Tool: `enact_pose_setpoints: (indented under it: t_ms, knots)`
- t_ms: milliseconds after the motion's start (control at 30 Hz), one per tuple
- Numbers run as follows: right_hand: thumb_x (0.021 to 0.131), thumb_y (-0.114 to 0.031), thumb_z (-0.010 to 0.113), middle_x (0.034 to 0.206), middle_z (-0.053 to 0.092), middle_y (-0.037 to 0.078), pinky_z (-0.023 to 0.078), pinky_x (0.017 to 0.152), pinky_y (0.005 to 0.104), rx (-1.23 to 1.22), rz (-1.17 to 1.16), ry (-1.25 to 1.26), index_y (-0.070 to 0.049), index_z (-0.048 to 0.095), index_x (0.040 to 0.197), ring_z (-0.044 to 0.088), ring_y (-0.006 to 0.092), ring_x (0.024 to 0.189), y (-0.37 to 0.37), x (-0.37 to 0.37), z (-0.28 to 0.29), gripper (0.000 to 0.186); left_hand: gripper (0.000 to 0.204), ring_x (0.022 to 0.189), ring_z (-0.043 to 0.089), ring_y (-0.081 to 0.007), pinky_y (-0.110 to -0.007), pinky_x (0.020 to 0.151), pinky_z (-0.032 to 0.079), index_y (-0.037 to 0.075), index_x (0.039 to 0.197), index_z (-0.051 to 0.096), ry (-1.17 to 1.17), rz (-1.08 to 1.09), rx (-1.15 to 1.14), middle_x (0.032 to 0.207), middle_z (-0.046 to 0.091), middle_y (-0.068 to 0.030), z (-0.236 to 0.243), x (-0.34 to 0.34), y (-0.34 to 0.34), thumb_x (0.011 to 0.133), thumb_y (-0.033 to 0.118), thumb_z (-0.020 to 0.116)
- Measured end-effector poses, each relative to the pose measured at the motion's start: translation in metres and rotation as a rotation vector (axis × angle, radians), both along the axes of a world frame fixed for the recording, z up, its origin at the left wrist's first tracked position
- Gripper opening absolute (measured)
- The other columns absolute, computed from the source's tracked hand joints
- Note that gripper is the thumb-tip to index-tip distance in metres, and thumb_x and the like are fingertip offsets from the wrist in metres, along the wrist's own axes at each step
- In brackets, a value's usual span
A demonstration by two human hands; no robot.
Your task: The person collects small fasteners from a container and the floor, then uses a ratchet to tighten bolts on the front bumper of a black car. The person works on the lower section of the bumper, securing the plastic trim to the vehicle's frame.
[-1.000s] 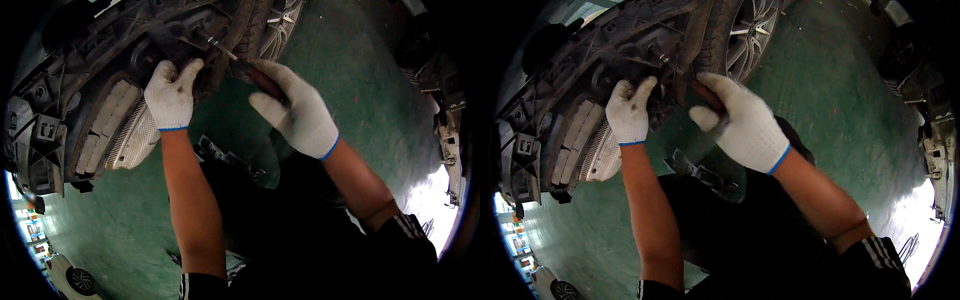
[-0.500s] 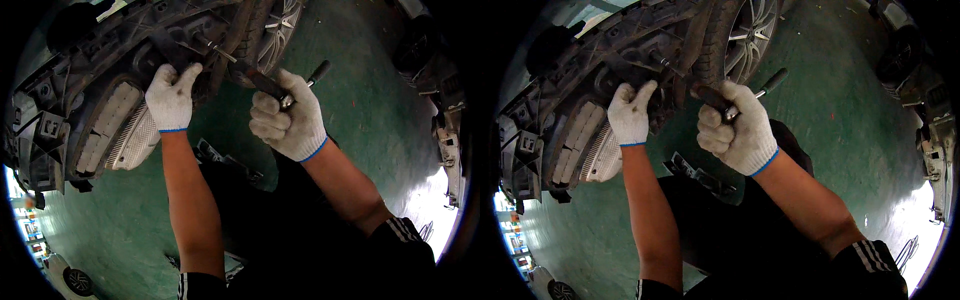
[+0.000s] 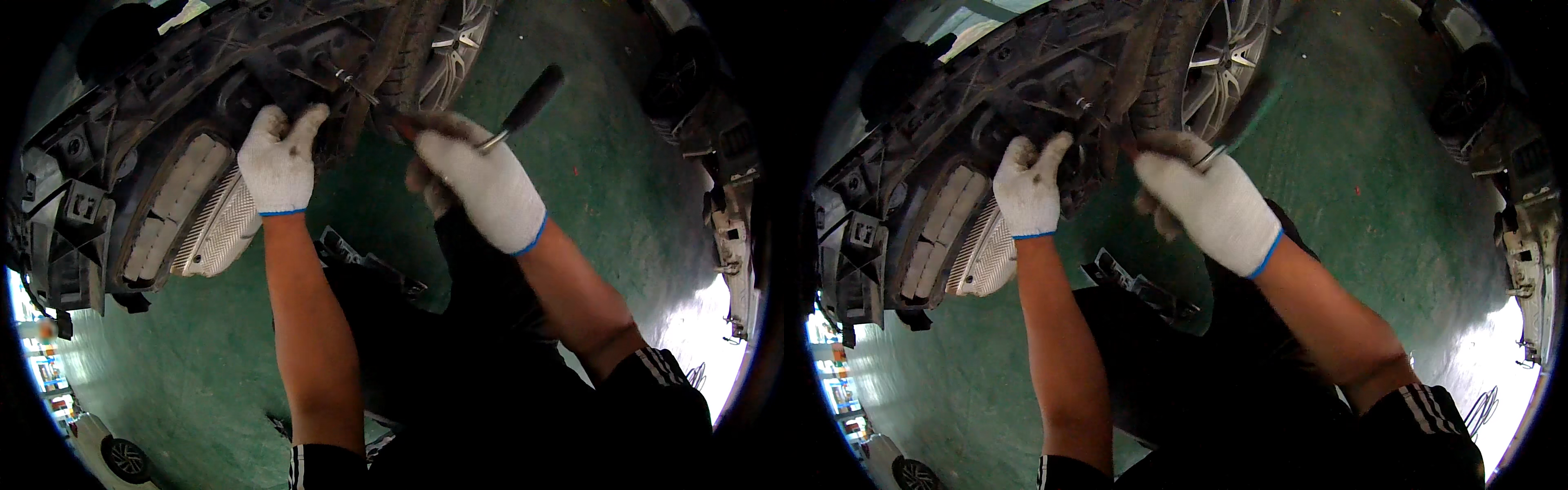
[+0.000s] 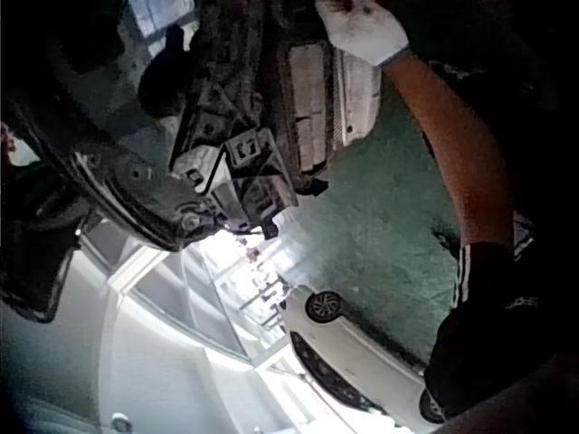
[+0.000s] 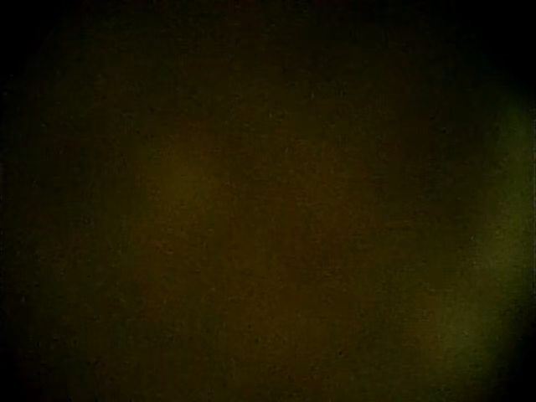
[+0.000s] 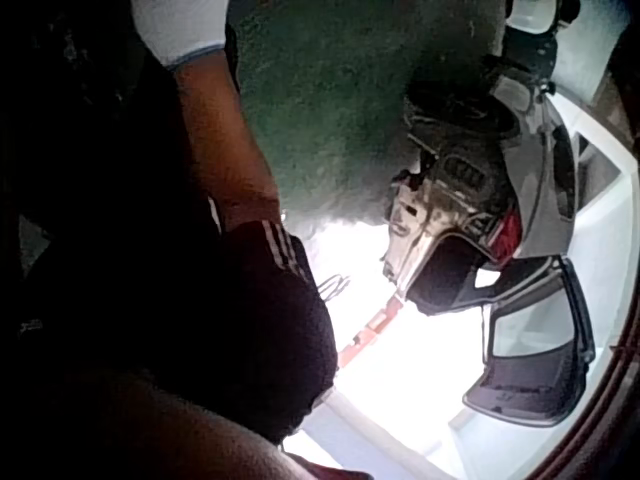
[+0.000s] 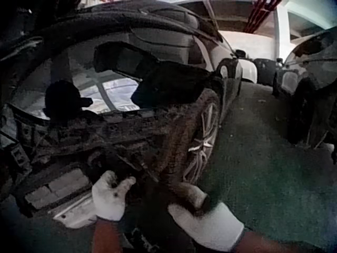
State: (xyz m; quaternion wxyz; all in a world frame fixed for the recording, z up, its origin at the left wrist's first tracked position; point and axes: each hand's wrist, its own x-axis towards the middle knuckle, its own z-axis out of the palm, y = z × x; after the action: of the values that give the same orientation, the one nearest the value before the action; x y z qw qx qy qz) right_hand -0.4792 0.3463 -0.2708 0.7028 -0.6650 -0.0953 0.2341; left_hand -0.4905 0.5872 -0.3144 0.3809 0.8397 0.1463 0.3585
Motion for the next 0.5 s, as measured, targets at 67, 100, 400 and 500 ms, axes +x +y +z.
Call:
enact_pose_setpoints:
  t_ms: [67, 100, 400, 500]
  knots:
    - [0.107, -0.033, 0.058, 0.078, 0.066, 0.010, 0.051, 0.059, 0.0321, -0.281, 0.023, -0.483, -0.001, 0.062, 0.134, 0.061, 0.0179, 0.061, -0.002, 0.008, -0.008, 0.042, 0.043, 0.065, 0.044, -0.0170, -0.032, 0.062, 0.044, -0.004, 0.084, 0.061, 0.009, 0.037, 0.079, 0.068, 0.050, -0.0089, 0.000, -0.004, 0.003, 0.089, 0.029, 0.088]
    - [0.107, -0.033, 0.058, 0.078, 0.067, 0.010, 0.050, 0.059, 0.0316, -0.227, 0.014, -0.441, -0.001, 0.063, 0.133, 0.061, 0.0176, 0.060, -0.001, 0.007, -0.010, 0.041, 0.043, 0.065, 0.045, -0.0171, -0.032, 0.062, 0.044, -0.004, 0.084, 0.061, 0.008, 0.041, 0.115, 0.068, 0.050, -0.0087, 0.000, -0.002, 0.002, 0.089, 0.030, 0.088]
    - [0.106, -0.031, 0.056, 0.076, 0.068, 0.008, 0.045, 0.052, 0.0277, 0.118, 0.031, -0.011, -0.002, 0.065, 0.123, 0.056, 0.0148, 0.054, -0.002, 0.010, -0.015, 0.035, 0.033, 0.059, 0.046, -0.0221, -0.034, 0.059, 0.046, -0.003, 0.084, 0.066, -0.029, 0.055, 0.050, 0.067, 0.054, -0.0120, 0.000, 0.000, -0.003, 0.087, 0.021, 0.087]
    - [0.106, -0.032, 0.055, 0.075, 0.066, 0.007, 0.043, 0.052, 0.0280, -0.090, 0.053, -0.317, -0.002, 0.065, 0.126, 0.051, 0.0133, 0.053, -0.003, 0.011, -0.017, 0.037, 0.042, 0.066, 0.048, -0.0168, -0.033, 0.064, 0.046, -0.006, 0.089, 0.066, -0.024, 0.071, 0.058, 0.071, 0.056, -0.0106, -0.007, 0.002, -0.002, 0.089, 0.030, 0.088]
